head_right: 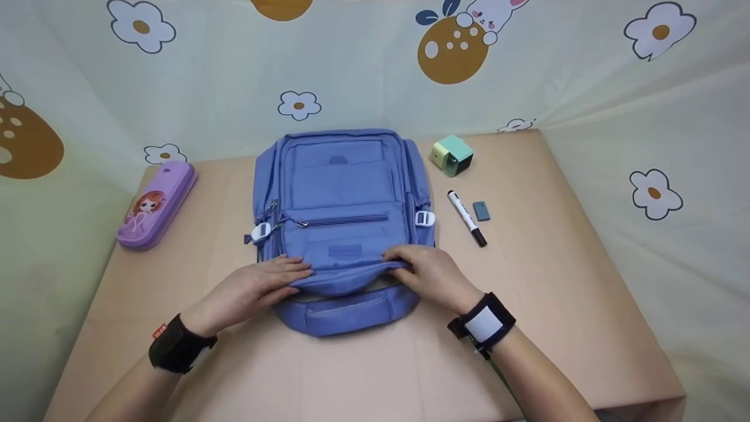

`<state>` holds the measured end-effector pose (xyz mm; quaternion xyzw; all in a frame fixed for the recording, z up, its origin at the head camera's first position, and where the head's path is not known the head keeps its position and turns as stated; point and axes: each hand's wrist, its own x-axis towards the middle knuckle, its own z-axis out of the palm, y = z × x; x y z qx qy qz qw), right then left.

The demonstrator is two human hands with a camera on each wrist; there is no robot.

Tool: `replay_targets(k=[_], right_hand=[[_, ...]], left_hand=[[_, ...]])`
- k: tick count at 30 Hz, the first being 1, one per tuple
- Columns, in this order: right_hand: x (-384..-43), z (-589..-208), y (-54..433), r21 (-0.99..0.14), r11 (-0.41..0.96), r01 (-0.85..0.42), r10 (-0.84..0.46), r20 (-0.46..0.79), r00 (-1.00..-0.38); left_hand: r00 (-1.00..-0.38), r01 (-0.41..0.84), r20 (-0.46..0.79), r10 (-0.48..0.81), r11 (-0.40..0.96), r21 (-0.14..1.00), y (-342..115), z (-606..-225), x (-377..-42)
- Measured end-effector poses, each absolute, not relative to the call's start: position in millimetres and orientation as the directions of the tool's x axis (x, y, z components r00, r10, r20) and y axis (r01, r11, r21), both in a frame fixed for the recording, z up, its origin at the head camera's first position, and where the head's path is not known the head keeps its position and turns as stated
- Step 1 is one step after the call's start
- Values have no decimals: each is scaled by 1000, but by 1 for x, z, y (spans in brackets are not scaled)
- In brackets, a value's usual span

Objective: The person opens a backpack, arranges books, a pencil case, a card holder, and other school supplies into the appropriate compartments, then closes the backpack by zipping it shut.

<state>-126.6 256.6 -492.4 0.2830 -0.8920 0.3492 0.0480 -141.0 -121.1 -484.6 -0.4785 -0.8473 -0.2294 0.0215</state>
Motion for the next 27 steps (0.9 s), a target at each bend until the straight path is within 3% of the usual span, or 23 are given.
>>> replay_targets(k=[12, 19, 27], right_hand=[[-122, -507, 255, -483, 629, -609, -541, 291, -789], [-120, -509, 255, -480, 638, -602, -573, 227, -788], [-118, -506, 255, -465, 644, -607, -601, 183, -778]], left_hand=[[-507, 859, 242, 828, 461, 222, -119, -502, -135], [-495, 867, 246, 833, 458, 195, -119, -506, -132], [-567, 818, 175, 805, 524, 239, -112, -497, -127]])
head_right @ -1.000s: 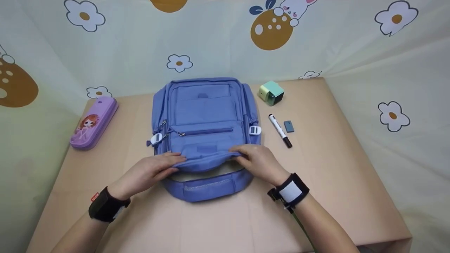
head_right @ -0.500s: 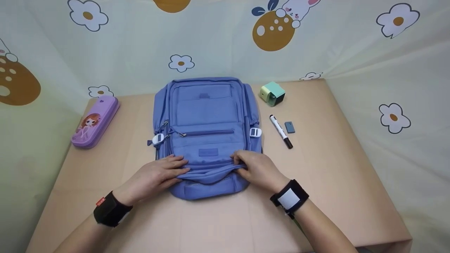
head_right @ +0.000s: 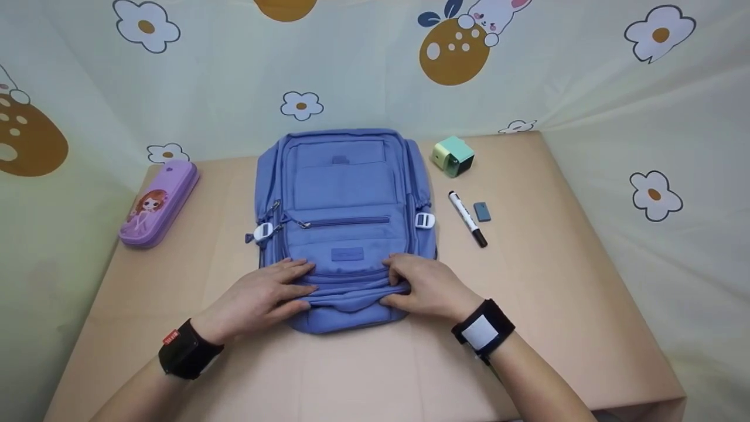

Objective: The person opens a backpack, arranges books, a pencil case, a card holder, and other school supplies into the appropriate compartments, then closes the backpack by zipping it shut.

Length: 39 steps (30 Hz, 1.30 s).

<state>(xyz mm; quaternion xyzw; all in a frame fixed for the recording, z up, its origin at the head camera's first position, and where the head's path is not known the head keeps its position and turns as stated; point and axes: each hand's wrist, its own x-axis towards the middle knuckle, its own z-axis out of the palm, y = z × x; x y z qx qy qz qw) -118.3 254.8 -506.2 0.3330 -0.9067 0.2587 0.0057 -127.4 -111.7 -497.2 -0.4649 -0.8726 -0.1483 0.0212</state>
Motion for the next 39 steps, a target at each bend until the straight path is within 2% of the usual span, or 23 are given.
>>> replay_targets(k=[8, 13, 18, 27, 32, 35, 39], right_hand=[[-117, -506, 252, -435, 667, -605, -588, 191, -786], [-116, -506, 252, -449, 674, -587, -581, 168, -796], [-115, -506, 252, -460, 682, -568, -572, 148, -807], [-114, -505, 251, -461, 685, -565, -567, 150, -810], [-116, -506, 251, -464, 679, -569, -567, 161, -808], [-116, -507, 251, -480, 670, -567, -565, 165, -808], [-117, -506, 255, -533, 639, -555, -563, 168, -809]], left_hand=[[-636, 761, 64, 769, 611, 220, -97, -484, -120], [-654, 749, 20, 756, 644, 159, -81, -476, -116], [-654, 745, -24, 756, 649, 153, -68, -475, -114], [-640, 758, -1, 768, 632, 162, -54, -478, -115], [-621, 782, 59, 781, 614, 106, -54, -484, -114], [-614, 789, 91, 784, 609, 77, -55, -486, -113], [-621, 784, 93, 779, 613, 96, -56, -488, -112]])
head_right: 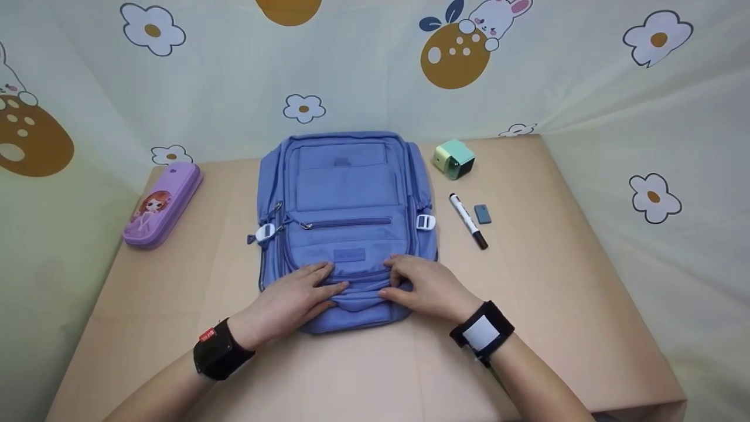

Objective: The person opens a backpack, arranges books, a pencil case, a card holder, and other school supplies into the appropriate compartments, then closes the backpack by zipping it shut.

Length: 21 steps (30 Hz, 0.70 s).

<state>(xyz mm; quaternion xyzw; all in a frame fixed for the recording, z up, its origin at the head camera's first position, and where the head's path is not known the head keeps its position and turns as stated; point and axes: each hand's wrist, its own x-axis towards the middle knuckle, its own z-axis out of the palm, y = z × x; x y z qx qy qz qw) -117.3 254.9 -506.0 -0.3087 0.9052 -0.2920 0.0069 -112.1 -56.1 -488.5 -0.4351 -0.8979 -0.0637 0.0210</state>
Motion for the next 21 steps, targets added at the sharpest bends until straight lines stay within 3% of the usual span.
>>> replay_targets(k=[3, 5, 8, 11, 16, 21], right_hand=[[-120, -501, 263, -586, 611, -533, -528, 200, -825], [-125, -494, 271, -613, 629, -478, -447, 217, -868], [-139, -481, 287, -640, 699, -319, -253, 196, -947], [-159, -471, 303, -652, 743, -151, -130, 81, -988], [-188, -475, 313, -649, 758, -70, -200, -128, -971], [-212, -486, 305, -713, 701, -19, -219, -190, -957]], left_hand=[[-617, 786, 95, 781, 608, 111, -56, -489, -113], [-616, 786, 93, 782, 605, 126, -56, -489, -114], [-618, 783, 84, 782, 604, 149, -57, -488, -115], [-622, 778, 71, 780, 606, 166, -58, -487, -116], [-623, 772, 43, 781, 606, 189, -58, -484, -118], [-627, 766, 23, 779, 610, 203, -59, -481, -119]])
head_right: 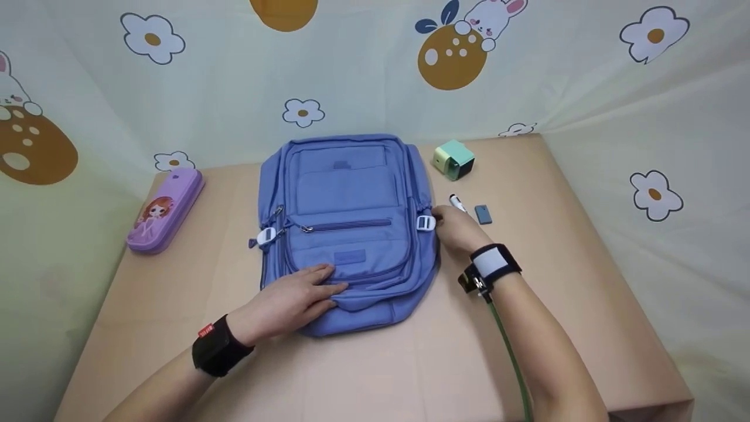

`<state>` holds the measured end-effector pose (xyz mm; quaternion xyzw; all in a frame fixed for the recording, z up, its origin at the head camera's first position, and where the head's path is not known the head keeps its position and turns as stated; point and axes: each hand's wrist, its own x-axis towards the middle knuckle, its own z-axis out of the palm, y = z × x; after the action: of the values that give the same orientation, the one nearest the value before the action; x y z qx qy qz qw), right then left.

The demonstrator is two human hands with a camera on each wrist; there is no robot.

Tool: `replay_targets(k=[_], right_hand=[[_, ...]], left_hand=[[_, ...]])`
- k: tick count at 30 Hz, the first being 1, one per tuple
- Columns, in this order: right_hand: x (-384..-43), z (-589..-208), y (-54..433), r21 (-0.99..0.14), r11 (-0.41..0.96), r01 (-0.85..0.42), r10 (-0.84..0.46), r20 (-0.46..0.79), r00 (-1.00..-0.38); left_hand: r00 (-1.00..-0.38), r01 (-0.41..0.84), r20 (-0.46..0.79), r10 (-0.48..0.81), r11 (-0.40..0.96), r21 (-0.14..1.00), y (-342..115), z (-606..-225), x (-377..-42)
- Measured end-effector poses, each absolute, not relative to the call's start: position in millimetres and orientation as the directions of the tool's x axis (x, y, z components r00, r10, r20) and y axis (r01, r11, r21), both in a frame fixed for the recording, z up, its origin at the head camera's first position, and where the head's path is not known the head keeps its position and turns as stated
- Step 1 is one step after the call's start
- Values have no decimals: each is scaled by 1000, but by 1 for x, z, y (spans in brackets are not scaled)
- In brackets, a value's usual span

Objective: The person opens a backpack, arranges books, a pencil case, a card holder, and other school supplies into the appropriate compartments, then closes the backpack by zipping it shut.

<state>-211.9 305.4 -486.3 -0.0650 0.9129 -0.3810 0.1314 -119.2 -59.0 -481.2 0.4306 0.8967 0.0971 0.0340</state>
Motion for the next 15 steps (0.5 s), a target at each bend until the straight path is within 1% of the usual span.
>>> replay_targets(k=[4, 7, 11, 15], right_hand=[[-223, -491, 302, -807, 581, 109, -159, -244, -957], [-227, -495, 302, -824, 539, 175, -131, -288, -949], [-230, -501, 302, -822, 527, 215, -109, -316, -943], [-231, -505, 303, -845, 484, 227, -62, -292, -954]], left_hand=[[-639, 755, 22, 769, 621, 208, -60, -481, -118], [-640, 755, 26, 768, 623, 204, -60, -481, -118], [-638, 757, 22, 770, 622, 201, -59, -481, -118], [-639, 751, -1, 769, 624, 213, -58, -479, -118]])
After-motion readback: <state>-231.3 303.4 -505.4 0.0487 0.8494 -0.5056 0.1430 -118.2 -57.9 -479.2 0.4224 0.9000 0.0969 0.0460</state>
